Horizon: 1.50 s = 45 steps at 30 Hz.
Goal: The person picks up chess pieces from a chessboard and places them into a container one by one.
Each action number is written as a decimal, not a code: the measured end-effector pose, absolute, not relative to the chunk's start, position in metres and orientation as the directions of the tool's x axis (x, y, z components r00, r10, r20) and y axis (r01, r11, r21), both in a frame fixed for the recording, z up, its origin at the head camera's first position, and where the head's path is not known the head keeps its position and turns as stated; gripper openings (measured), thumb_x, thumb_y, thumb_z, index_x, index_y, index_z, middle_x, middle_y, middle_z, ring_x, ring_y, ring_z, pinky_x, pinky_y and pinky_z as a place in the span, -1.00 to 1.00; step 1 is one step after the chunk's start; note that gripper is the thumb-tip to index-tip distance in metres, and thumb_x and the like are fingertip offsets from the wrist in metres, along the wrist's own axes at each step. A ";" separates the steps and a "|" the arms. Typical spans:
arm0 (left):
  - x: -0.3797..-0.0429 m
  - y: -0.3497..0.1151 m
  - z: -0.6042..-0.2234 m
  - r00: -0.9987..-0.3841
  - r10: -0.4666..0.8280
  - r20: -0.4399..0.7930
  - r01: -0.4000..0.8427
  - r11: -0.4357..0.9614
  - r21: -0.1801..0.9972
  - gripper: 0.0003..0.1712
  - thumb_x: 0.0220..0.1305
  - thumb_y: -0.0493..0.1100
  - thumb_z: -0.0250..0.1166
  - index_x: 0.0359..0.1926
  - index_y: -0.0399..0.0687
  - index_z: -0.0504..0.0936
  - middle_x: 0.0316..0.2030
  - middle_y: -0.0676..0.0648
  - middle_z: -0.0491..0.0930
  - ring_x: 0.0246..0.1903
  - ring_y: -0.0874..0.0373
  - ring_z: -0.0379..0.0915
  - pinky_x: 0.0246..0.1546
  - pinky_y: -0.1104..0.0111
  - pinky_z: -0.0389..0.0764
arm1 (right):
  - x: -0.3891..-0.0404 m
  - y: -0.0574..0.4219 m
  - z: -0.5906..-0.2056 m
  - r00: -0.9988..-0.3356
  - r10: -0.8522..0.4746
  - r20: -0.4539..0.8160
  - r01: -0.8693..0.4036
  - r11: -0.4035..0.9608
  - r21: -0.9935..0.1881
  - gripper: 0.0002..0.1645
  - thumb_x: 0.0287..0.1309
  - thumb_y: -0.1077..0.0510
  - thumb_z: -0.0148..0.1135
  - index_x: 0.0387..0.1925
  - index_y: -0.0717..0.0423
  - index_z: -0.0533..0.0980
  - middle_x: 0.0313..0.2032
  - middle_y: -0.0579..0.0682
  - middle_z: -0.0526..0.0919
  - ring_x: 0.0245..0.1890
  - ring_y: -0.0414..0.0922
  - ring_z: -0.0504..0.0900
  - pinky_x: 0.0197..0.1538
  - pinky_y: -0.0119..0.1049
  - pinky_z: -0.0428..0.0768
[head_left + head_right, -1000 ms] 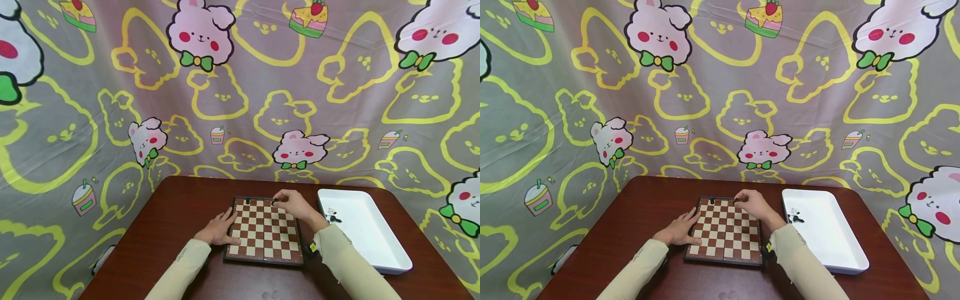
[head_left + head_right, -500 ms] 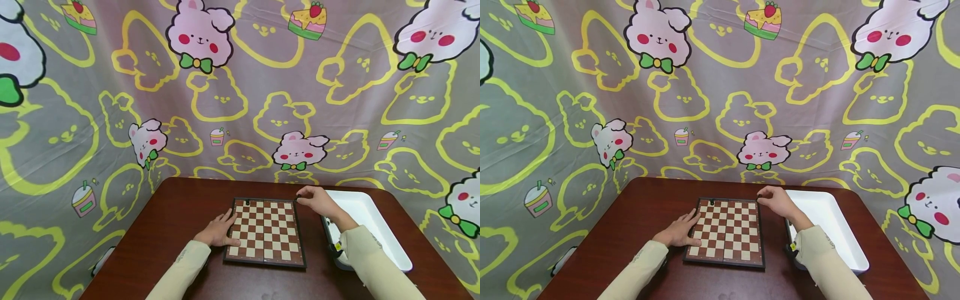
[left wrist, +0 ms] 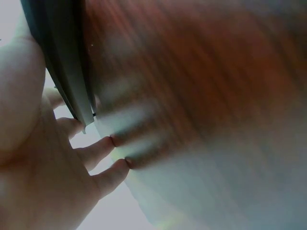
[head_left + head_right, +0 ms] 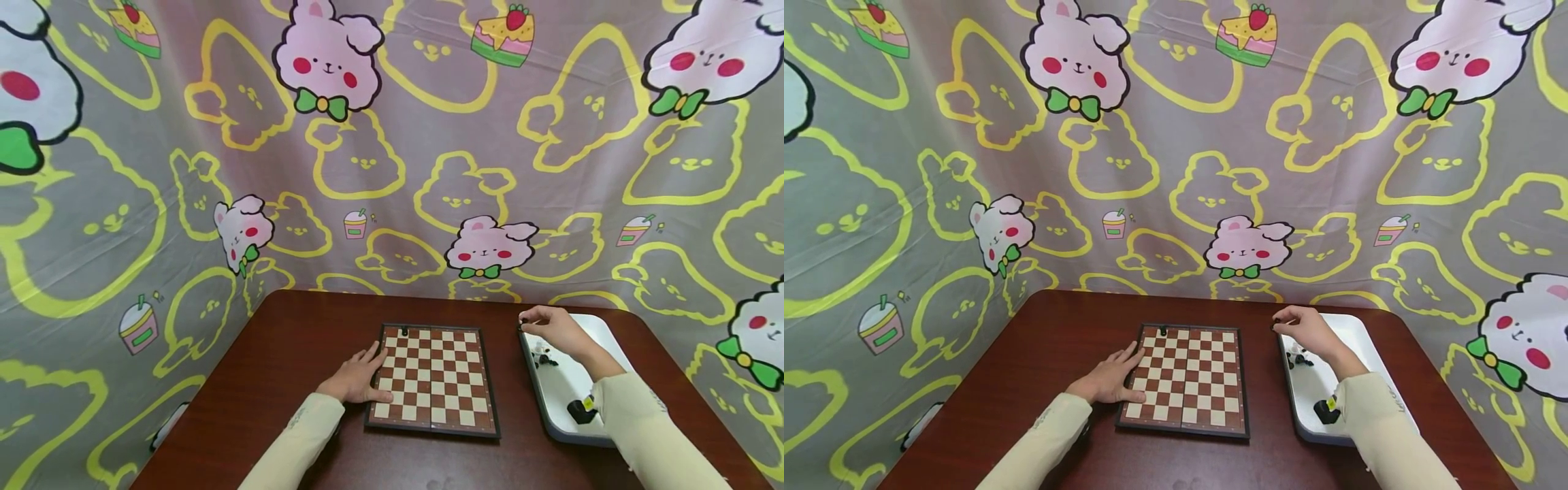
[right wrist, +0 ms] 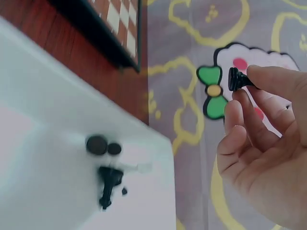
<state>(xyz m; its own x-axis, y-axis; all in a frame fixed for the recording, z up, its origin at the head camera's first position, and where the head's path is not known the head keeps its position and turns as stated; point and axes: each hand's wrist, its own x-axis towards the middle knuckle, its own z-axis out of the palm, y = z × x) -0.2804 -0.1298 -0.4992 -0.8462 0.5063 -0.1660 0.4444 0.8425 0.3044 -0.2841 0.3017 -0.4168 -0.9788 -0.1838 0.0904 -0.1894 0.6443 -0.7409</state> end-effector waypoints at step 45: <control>-0.283 -0.129 -0.500 -0.844 0.508 -0.175 0.444 0.842 0.306 0.16 0.06 0.44 0.21 0.50 -0.01 -0.06 0.47 -0.18 -0.21 0.35 -0.26 -0.05 0.18 -0.16 0.18 | -0.286 0.337 -0.437 -0.983 -0.182 0.029 -0.140 0.641 -0.755 -0.59 0.27 0.16 0.18 0.04 0.39 0.49 -0.13 0.18 0.61 -0.23 0.04 0.56 -0.25 -0.14 0.52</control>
<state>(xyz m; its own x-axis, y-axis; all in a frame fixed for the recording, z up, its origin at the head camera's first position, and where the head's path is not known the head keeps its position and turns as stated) -0.2830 -0.1290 -0.4995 -0.8436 0.5078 -0.1747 0.4436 0.8423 0.3060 -0.2858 0.3371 -0.4373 -0.9830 -0.1816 0.0286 -0.1404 0.6410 -0.7545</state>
